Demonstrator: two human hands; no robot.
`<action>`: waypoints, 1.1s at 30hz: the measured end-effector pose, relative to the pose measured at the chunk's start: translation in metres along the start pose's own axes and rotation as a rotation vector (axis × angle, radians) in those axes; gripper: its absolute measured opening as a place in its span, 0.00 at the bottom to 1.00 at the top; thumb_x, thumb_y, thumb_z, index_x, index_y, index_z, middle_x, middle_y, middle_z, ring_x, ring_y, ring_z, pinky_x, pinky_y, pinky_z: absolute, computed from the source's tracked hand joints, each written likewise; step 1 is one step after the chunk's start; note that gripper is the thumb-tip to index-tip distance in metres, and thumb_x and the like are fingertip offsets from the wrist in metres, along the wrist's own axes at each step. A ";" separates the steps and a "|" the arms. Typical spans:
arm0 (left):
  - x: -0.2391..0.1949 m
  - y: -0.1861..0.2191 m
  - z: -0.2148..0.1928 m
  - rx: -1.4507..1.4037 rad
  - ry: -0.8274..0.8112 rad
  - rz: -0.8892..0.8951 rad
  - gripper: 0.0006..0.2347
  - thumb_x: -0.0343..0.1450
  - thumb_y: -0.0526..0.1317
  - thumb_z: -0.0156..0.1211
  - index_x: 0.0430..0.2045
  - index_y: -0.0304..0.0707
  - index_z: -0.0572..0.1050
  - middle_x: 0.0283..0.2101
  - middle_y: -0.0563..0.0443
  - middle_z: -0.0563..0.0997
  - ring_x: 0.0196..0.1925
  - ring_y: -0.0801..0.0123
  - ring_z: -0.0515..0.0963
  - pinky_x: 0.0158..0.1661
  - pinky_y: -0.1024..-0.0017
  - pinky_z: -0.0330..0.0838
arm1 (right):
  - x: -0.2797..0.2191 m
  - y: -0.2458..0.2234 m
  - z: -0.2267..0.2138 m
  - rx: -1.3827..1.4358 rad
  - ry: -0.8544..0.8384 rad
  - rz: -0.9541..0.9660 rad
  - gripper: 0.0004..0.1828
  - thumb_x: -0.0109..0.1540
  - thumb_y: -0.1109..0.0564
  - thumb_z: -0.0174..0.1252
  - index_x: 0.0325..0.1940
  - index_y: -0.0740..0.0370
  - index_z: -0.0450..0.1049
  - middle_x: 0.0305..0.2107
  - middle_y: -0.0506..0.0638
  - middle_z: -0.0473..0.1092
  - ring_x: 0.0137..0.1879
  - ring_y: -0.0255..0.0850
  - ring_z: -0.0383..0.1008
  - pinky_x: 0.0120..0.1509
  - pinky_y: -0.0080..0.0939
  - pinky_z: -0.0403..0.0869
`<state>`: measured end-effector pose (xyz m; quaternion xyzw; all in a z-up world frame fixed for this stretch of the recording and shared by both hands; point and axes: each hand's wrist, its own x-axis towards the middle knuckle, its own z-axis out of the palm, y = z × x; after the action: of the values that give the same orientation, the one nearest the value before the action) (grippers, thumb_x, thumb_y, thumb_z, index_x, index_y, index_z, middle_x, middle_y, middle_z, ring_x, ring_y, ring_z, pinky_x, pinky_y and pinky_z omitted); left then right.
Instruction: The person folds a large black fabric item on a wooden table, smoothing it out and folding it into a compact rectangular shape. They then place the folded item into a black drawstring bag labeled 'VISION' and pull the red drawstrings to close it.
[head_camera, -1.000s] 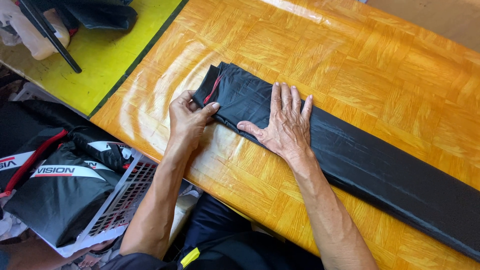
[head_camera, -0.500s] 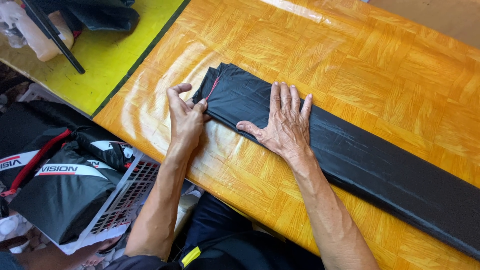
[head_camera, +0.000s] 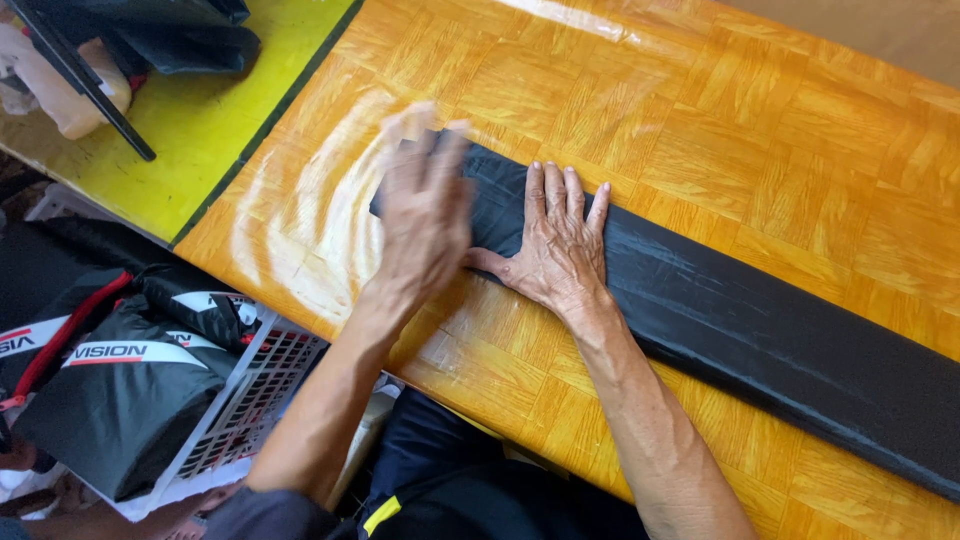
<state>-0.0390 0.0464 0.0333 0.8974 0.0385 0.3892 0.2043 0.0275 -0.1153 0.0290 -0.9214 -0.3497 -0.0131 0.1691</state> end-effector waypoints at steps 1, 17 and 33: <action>0.005 0.005 0.007 0.002 0.000 -0.005 0.25 0.72 0.30 0.62 0.67 0.42 0.67 0.71 0.33 0.60 0.74 0.33 0.55 0.71 0.41 0.48 | 0.000 0.005 0.008 0.000 -0.005 -0.003 0.73 0.47 0.14 0.60 0.78 0.67 0.47 0.71 0.65 0.51 0.79 0.62 0.44 0.75 0.83 0.36; 0.024 -0.004 0.022 0.117 -0.760 -0.005 0.34 0.71 0.72 0.43 0.73 0.69 0.53 0.77 0.53 0.53 0.79 0.43 0.39 0.60 0.15 0.28 | -0.011 0.006 -0.012 0.006 -0.033 0.014 0.71 0.48 0.16 0.60 0.78 0.68 0.47 0.74 0.64 0.47 0.80 0.59 0.42 0.78 0.77 0.32; 0.036 -0.006 0.001 0.214 -0.766 0.022 0.46 0.59 0.79 0.52 0.73 0.63 0.56 0.75 0.48 0.56 0.78 0.40 0.43 0.59 0.14 0.37 | -0.061 0.047 -0.056 -0.136 -0.125 0.043 0.63 0.53 0.15 0.54 0.80 0.55 0.51 0.73 0.68 0.47 0.78 0.66 0.43 0.76 0.79 0.37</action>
<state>-0.0132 0.0593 0.0548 0.9942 -0.0099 0.0221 0.1050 0.0174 -0.2053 0.0586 -0.9371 -0.3379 0.0246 0.0843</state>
